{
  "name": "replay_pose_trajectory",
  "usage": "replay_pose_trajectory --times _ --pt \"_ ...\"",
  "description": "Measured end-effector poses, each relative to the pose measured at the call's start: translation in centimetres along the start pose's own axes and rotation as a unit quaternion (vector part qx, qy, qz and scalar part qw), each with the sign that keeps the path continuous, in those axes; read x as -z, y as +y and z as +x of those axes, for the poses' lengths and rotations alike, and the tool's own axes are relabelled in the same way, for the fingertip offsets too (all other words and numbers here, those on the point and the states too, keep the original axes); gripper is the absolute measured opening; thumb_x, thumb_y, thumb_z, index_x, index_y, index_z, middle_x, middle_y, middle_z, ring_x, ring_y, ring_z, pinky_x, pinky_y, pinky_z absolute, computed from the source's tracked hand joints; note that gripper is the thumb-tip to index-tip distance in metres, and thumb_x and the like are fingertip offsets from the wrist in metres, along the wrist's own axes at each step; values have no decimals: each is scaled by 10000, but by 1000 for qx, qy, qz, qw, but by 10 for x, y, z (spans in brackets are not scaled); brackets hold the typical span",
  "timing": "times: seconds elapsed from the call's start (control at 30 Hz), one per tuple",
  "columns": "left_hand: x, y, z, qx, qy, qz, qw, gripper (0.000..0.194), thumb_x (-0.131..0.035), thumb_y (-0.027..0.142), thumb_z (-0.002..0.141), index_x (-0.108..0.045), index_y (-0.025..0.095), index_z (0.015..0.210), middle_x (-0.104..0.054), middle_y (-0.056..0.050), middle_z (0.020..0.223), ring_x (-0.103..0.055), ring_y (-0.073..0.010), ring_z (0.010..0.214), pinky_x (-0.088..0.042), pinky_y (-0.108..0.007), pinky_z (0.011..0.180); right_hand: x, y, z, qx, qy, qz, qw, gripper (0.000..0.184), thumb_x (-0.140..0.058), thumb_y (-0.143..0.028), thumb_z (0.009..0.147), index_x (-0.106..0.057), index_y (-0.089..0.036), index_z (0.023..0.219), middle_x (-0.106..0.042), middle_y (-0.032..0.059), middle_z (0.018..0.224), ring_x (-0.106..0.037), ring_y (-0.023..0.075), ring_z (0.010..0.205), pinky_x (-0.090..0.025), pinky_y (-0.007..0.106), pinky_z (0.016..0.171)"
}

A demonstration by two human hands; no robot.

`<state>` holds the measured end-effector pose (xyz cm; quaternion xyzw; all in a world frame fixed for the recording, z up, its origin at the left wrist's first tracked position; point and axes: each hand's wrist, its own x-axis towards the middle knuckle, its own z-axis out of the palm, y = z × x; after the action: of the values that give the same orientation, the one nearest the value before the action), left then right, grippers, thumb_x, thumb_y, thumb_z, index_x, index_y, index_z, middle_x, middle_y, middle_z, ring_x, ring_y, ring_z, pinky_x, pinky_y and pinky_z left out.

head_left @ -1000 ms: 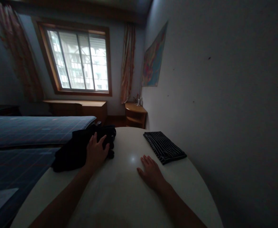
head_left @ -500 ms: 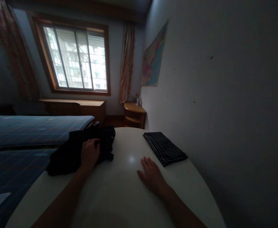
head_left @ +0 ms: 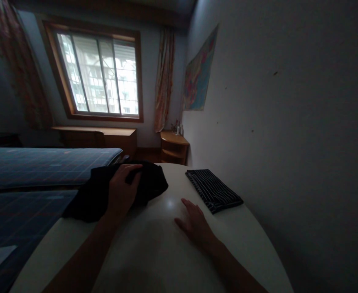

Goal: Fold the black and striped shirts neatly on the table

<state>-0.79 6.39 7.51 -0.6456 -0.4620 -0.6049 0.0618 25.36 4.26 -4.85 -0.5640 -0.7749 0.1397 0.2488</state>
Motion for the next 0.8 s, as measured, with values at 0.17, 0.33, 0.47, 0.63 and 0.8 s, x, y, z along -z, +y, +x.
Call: replay_pose_trajectory --times 0.17,0.33,0.47,0.63,0.8 --pt "-16 32 -26 -101 -272 7 957 195 -548 220 907 -684 256 1043 -685 -12 1026 -646 -182 957 -487 -332 898 -4 -16 -13 72 19 291 954 1260 -801 -500 692 78 -277 1567 -207 155 1616 -296 293 1452 -329 497 1135" --pt "-20 46 -46 -112 -509 6 853 183 -624 254 857 -698 252 1025 -713 -13 1019 -667 -204 940 -485 -296 836 -7 -29 -16 77 -7 403 912 1139 -828 -403 696 -89 -289 1556 -505 142 1434 -573 254 1222 -463 436 1013" --pt "-12 36 -34 -36 -518 22 854 224 -585 425 902 -707 248 965 -727 -11 881 -680 -193 808 -491 -277 729 -1 -29 -14 62 -2 388 919 484 -773 -371 760 -609 -213 1187 -716 54 1021 -665 213 909 -539 331 802" --pt "-3 -24 -20 68 -400 235 883 383 -611 388 863 -651 239 1214 -627 -112 1277 -631 -297 1107 -486 -383 902 10 -19 -19 47 6 397 917 393 -807 -379 673 -674 -215 1005 -726 33 897 -664 219 807 -548 321 708" --pt "3 -83 -25 166 -420 343 823 607 -664 288 778 -545 236 1371 -533 -196 1383 -632 -341 1117 -506 -428 890 33 -11 -23 67 10 457 887 311 -797 -363 656 -653 -228 896 -676 110 1225 -660 277 1017 -522 412 863"
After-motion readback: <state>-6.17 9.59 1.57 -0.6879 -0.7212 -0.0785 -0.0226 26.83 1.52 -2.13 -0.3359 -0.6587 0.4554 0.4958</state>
